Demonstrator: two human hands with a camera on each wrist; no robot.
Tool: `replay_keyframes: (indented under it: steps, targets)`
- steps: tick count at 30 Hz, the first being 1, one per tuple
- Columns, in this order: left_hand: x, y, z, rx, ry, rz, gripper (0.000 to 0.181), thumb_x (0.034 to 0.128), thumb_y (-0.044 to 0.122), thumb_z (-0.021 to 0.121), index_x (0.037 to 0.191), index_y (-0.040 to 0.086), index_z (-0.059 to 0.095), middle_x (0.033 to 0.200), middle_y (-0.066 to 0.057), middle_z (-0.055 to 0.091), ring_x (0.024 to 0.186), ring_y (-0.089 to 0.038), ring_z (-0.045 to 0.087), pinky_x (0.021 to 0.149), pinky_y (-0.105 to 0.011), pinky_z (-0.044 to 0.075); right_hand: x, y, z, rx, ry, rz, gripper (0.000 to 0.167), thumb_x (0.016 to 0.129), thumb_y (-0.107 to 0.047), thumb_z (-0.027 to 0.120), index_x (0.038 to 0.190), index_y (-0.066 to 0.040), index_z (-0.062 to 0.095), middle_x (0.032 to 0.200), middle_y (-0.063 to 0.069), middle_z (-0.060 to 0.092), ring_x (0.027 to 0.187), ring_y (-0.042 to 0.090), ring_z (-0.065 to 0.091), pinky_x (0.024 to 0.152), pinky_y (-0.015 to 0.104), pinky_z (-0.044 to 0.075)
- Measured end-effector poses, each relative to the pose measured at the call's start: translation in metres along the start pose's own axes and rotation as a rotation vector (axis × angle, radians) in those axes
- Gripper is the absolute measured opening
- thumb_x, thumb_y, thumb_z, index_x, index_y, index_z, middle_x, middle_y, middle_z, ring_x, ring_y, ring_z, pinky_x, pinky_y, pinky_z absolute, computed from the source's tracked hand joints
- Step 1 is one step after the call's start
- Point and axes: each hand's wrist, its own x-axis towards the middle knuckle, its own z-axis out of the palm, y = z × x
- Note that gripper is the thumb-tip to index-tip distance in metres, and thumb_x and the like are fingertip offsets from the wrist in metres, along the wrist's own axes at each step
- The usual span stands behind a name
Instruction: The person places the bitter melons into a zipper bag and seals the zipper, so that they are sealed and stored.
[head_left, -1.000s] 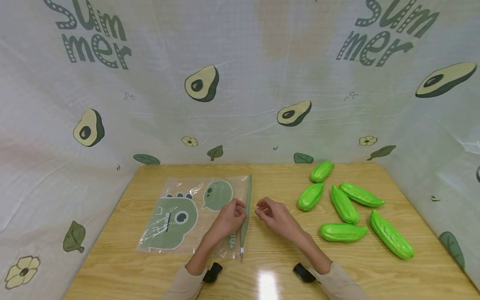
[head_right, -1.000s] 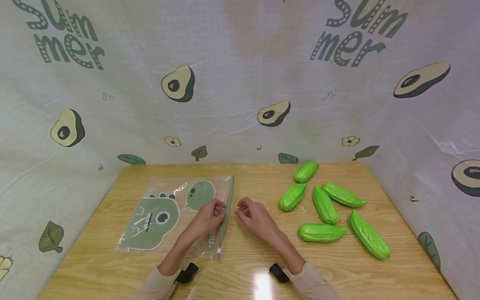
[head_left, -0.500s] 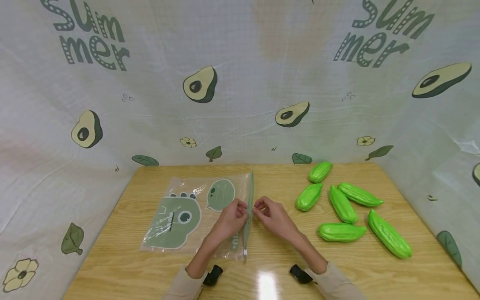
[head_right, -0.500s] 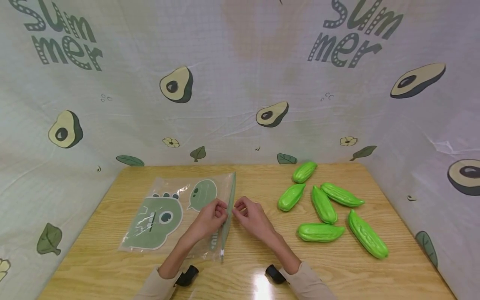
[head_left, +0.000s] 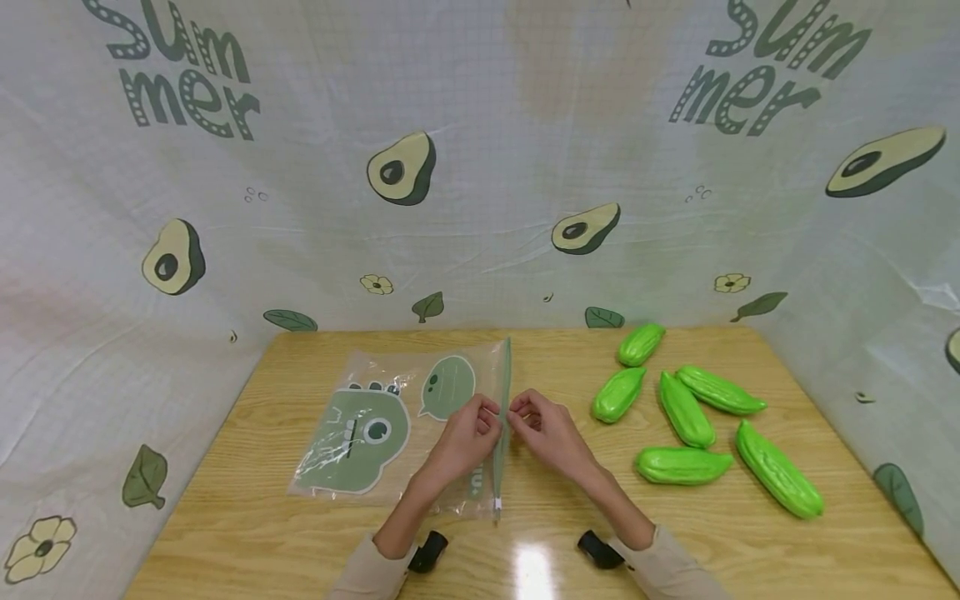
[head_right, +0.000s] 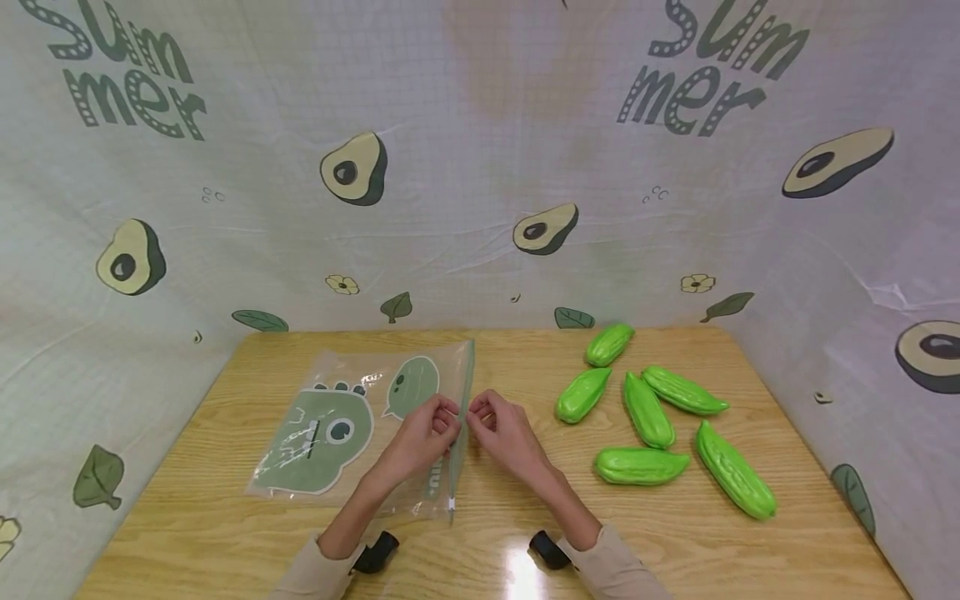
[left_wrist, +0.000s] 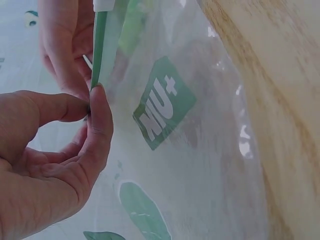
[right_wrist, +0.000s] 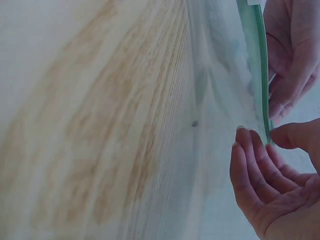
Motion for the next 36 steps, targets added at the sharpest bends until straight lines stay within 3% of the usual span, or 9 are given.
replay_keyframes:
  steps: [6,15,23,36]
  targets:
    - [0.0,0.0,0.001,0.008,0.032,0.018,0.017,0.0915,0.001,0.061,0.108,-0.002,0.061,0.088,-0.006,0.065,0.078,-0.015,0.063,0.066,-0.024,0.054,0.0,0.001,-0.001,-0.03,0.02,-0.01,0.007,0.096,0.0,0.066,0.102,-0.003,0.065,0.088,0.007,0.072,0.077,0.014,0.069,0.069,0.024,0.057]
    - [-0.002,0.004,-0.002,0.001,0.049,0.004,0.018,0.0916,0.001,0.062,0.109,-0.001,0.062,0.089,-0.006,0.065,0.078,-0.014,0.064,0.063,-0.024,0.055,0.001,0.005,-0.003,-0.082,0.006,-0.052,0.01,0.094,0.002,0.064,0.1,-0.005,0.069,0.087,0.005,0.072,0.079,0.014,0.069,0.071,0.027,0.058]
    - [-0.004,0.007,-0.003,-0.03,0.065,-0.007,0.018,0.0901,-0.002,0.062,0.108,-0.004,0.062,0.087,-0.007,0.064,0.071,-0.014,0.064,0.057,-0.022,0.055,0.001,0.009,-0.002,-0.074,-0.01,-0.036,0.007,0.094,-0.001,0.07,0.099,-0.003,0.068,0.088,0.006,0.071,0.078,0.016,0.07,0.071,0.026,0.058]
    - [-0.006,0.01,-0.004,0.131,0.214,0.008,0.011,0.0824,-0.001,0.07,0.09,0.003,0.063,0.076,-0.003,0.066,0.069,-0.014,0.066,0.059,-0.022,0.054,0.003,0.012,-0.007,-0.102,-0.055,-0.016,0.01,0.093,-0.002,0.072,0.102,-0.001,0.067,0.09,0.006,0.071,0.078,0.014,0.069,0.07,0.024,0.057]
